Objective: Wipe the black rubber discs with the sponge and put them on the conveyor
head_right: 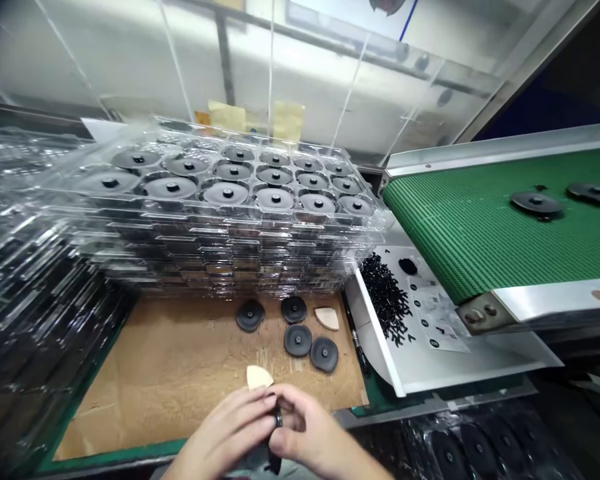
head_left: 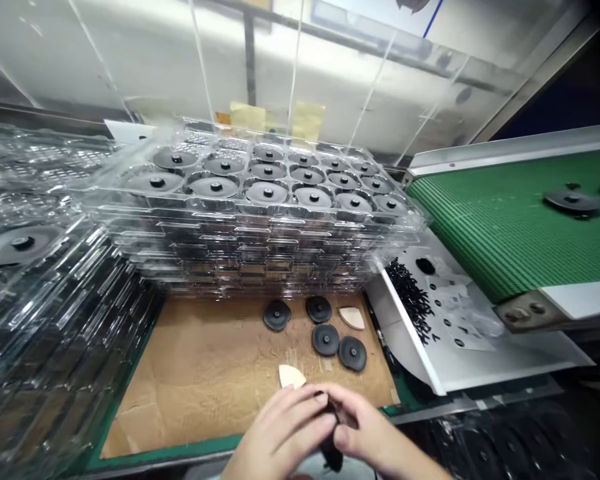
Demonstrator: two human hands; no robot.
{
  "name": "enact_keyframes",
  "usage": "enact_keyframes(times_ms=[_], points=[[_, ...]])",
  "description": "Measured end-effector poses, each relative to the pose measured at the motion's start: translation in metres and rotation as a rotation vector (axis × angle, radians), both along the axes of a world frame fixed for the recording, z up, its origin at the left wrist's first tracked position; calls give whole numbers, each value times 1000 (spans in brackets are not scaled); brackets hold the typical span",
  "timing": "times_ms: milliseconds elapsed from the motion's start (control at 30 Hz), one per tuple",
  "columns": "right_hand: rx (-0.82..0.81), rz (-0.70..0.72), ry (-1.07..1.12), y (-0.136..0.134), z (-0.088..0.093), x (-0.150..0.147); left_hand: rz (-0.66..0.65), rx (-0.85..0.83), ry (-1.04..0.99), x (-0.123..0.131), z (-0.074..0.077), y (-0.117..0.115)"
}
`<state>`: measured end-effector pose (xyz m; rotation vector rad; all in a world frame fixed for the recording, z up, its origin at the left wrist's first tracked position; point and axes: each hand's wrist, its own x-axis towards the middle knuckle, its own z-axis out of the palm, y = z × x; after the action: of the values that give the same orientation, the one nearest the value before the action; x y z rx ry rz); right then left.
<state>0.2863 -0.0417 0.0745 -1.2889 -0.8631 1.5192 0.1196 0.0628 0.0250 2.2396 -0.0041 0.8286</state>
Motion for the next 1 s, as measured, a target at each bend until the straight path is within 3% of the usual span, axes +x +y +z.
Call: enact_keyframes(times_ms=[100,300,367,433,533,600,667,833,1000], points=[[26,-128,79,-1,-26,-18,-21,105,108,5,2,6],[-48,-131,-75,7,-37,-36,-54,-43,150,-5,-18,14],[-26,-100,-113,13,-39,-38,-38,-202,189,-12,-23,13],[-15,-85,-194,18,-42,-37,42,-476,261,-22,-21,12],[-48,-174,-414,20,-53,-29,240,-1174,292,-37,-6,17],[-78,-279,-586,19,-65,-23,299,-1646,188,-45,5,25],[-81,-353,-733,18,-78,-21,308,-1921,27,-52,11,33],[15,-385,-956,16,-94,-42,319,-2035,-240,-64,7,41],[126,-280,-1011,40,-70,-50,403,-2046,-345,-66,2,35]])
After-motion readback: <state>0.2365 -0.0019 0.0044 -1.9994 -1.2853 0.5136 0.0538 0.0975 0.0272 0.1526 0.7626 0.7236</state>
